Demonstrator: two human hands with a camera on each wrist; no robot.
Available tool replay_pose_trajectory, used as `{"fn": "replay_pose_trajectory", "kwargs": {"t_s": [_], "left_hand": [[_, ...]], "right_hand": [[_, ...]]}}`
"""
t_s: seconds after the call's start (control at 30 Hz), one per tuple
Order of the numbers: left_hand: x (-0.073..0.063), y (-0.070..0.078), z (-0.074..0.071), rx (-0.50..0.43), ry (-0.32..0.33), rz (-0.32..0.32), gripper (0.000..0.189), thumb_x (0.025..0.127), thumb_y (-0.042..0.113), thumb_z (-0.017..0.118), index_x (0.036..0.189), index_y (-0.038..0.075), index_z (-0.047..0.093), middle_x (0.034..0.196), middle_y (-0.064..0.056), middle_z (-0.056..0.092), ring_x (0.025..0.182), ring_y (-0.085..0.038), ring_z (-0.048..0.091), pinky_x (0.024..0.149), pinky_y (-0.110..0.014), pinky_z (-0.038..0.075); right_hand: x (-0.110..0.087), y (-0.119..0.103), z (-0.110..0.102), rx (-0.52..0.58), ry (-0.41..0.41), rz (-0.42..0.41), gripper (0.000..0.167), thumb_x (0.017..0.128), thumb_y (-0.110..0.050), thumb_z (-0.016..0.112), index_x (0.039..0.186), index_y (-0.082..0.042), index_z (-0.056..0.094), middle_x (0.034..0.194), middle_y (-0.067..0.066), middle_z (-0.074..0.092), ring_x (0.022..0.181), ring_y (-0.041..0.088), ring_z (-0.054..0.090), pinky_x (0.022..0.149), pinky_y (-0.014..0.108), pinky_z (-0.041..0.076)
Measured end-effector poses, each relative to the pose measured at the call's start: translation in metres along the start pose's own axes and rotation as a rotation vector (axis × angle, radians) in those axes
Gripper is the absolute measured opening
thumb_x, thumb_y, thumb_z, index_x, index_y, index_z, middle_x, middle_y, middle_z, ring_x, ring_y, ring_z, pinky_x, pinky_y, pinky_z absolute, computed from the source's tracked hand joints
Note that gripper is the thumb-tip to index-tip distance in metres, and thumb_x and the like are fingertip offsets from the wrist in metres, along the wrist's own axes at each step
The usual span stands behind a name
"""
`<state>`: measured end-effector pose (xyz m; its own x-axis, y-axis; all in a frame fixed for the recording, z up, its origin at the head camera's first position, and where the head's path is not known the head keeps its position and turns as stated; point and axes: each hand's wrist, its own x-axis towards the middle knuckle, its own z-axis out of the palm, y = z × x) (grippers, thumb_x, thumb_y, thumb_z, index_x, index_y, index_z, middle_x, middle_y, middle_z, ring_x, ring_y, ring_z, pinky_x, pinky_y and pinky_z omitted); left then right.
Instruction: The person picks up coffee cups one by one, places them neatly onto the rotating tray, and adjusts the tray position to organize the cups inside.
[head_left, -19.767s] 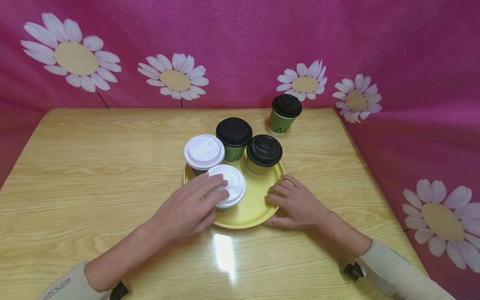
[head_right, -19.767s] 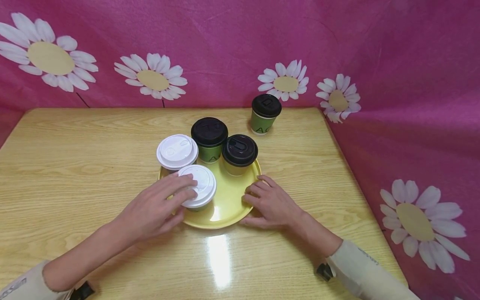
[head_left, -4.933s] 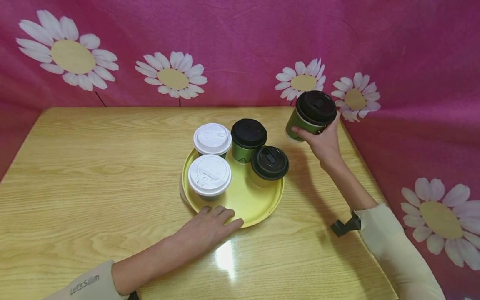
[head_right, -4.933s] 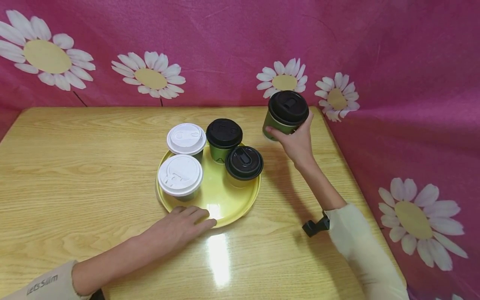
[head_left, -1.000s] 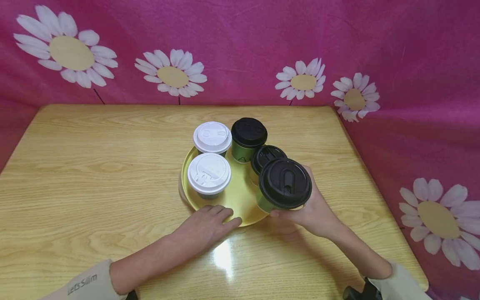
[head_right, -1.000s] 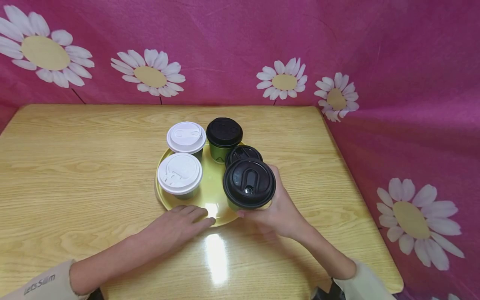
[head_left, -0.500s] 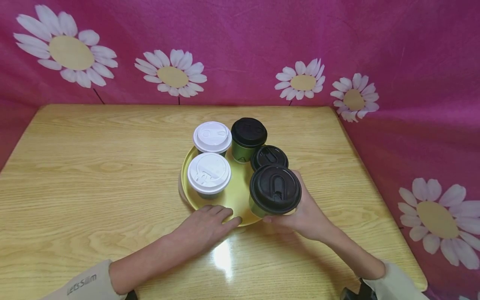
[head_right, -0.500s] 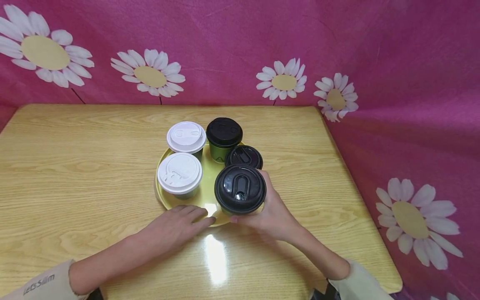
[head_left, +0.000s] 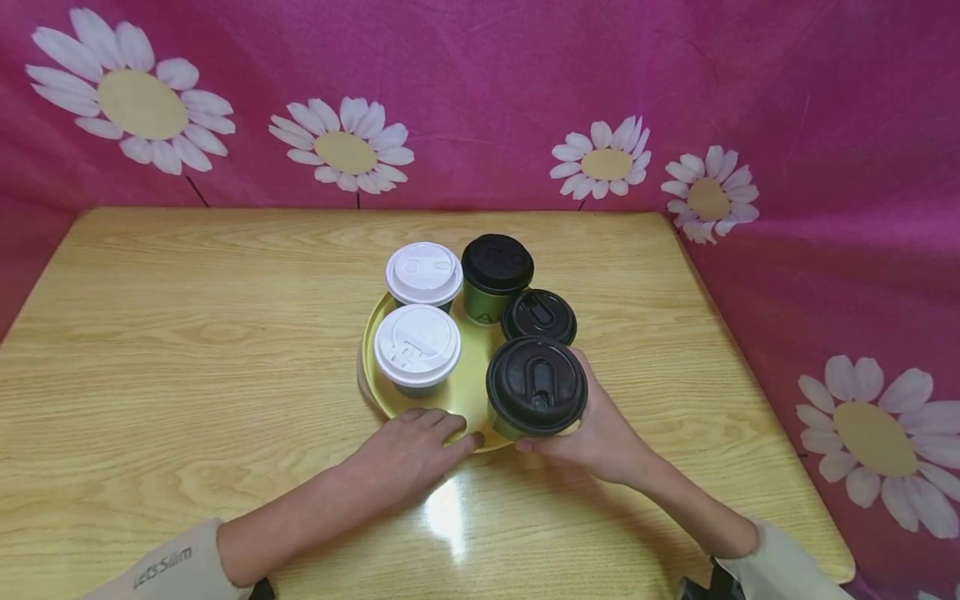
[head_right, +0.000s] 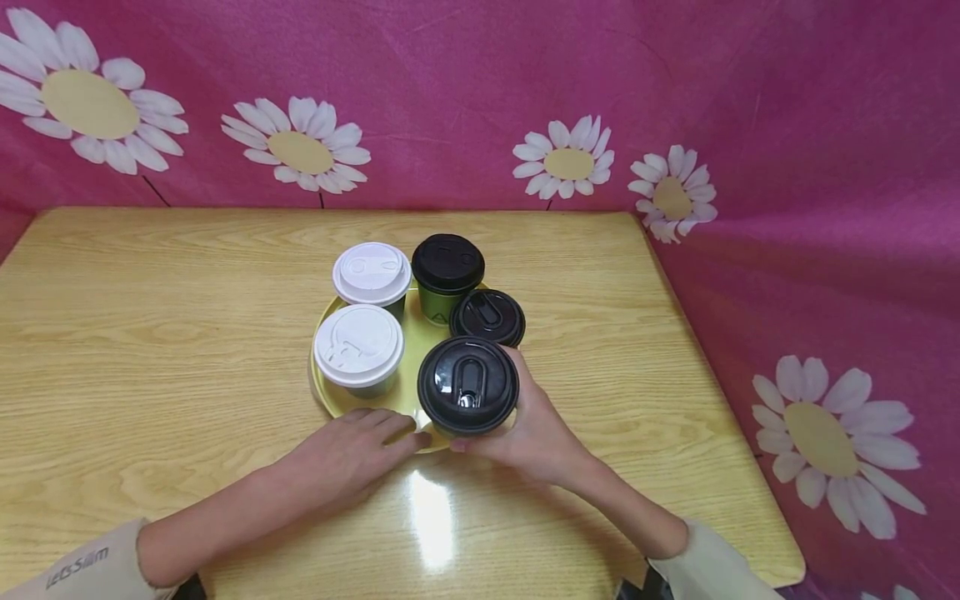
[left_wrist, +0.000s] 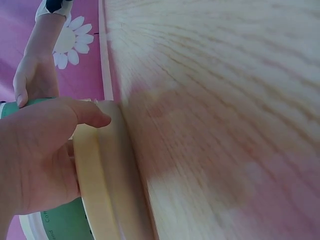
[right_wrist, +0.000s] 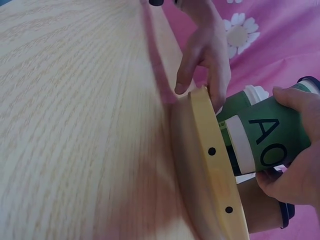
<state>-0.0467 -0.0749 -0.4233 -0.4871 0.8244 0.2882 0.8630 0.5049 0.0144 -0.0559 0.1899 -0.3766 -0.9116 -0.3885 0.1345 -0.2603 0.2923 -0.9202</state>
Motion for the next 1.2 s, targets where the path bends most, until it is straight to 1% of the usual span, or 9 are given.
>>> {"fn": "replay_pose_trajectory", "kwargs": {"t_s": [0.17,0.23,0.4,0.5,0.67,0.83,0.93,1.07,1.2], "left_hand": [[-0.001,0.000,0.001,-0.022,0.004,-0.002,0.030,0.085,0.011,0.071,0.113,0.014,0.061,0.101,-0.002,0.059,0.090,-0.020,0.060,0.073,-0.035,0.055],[-0.001,-0.001,0.001,-0.027,0.006,-0.001,0.031,0.085,0.011,0.071,0.114,0.013,0.061,0.102,-0.003,0.059,0.091,-0.020,0.061,0.077,-0.035,0.055],[-0.003,-0.002,0.000,-0.043,0.006,-0.002,0.035,0.084,0.014,0.070,0.119,0.012,0.061,0.105,-0.004,0.059,0.095,-0.022,0.061,0.092,-0.038,0.052],[-0.003,-0.002,-0.002,-0.057,-0.011,-0.016,0.037,0.085,0.019,0.069,0.121,0.013,0.060,0.106,-0.003,0.057,0.096,-0.022,0.060,0.094,-0.039,0.050],[-0.003,-0.002,-0.009,-0.073,-0.026,-0.038,0.039,0.089,0.031,0.068,0.123,0.015,0.059,0.111,-0.003,0.057,0.101,-0.022,0.058,0.089,-0.039,0.051],[-0.004,-0.002,-0.017,-0.081,-0.013,-0.049,0.039,0.090,0.031,0.067,0.124,0.015,0.057,0.114,-0.005,0.059,0.103,-0.022,0.058,0.083,-0.038,0.051],[-0.004,-0.002,-0.021,-0.093,0.021,-0.049,0.034,0.090,0.027,0.066,0.121,0.014,0.056,0.112,-0.005,0.060,0.100,-0.022,0.059,0.078,-0.038,0.052],[-0.003,-0.002,-0.027,-0.107,0.095,-0.035,0.029,0.090,0.018,0.065,0.117,0.013,0.055,0.110,-0.006,0.060,0.093,-0.023,0.059,0.071,-0.036,0.052],[-0.002,-0.001,-0.034,-0.094,0.159,-0.019,0.031,0.086,0.012,0.066,0.115,0.011,0.056,0.108,-0.007,0.059,0.090,-0.023,0.058,0.066,-0.034,0.051]], "right_hand": [[0.000,0.001,0.004,-0.004,-0.005,0.015,0.098,0.065,-0.004,0.091,0.145,-0.013,0.036,0.142,0.001,0.048,0.132,0.022,0.043,0.113,0.043,0.027],[0.001,0.002,0.006,-0.002,-0.005,0.020,0.098,0.065,-0.004,0.091,0.146,-0.013,0.035,0.142,0.002,0.047,0.132,0.021,0.042,0.113,0.047,0.027],[0.002,0.003,0.008,0.007,0.002,0.019,0.099,0.065,-0.003,0.091,0.147,-0.014,0.036,0.143,0.001,0.047,0.132,0.021,0.042,0.113,0.050,0.026],[0.003,0.004,0.008,0.004,0.007,0.011,0.099,0.065,-0.003,0.091,0.146,-0.013,0.036,0.142,0.001,0.047,0.132,0.021,0.043,0.113,0.050,0.027],[0.004,0.006,0.010,0.003,0.014,0.008,0.098,0.065,-0.003,0.090,0.146,-0.013,0.035,0.142,0.002,0.048,0.132,0.022,0.043,0.113,0.053,0.026],[0.006,0.007,0.011,0.000,0.020,0.004,0.096,0.066,-0.004,0.089,0.146,-0.012,0.036,0.142,0.004,0.047,0.132,0.023,0.043,0.112,0.055,0.026],[0.007,0.007,0.011,0.002,0.021,0.002,0.095,0.067,-0.004,0.089,0.146,-0.012,0.037,0.141,0.005,0.047,0.132,0.023,0.043,0.113,0.054,0.026],[0.008,0.008,0.012,0.005,0.020,0.002,0.095,0.067,-0.003,0.089,0.146,-0.012,0.038,0.141,0.004,0.048,0.132,0.022,0.043,0.113,0.053,0.027],[0.008,0.010,0.013,0.011,0.025,0.010,0.095,0.066,-0.002,0.090,0.145,-0.014,0.039,0.140,0.001,0.048,0.131,0.020,0.044,0.113,0.051,0.027]]}}
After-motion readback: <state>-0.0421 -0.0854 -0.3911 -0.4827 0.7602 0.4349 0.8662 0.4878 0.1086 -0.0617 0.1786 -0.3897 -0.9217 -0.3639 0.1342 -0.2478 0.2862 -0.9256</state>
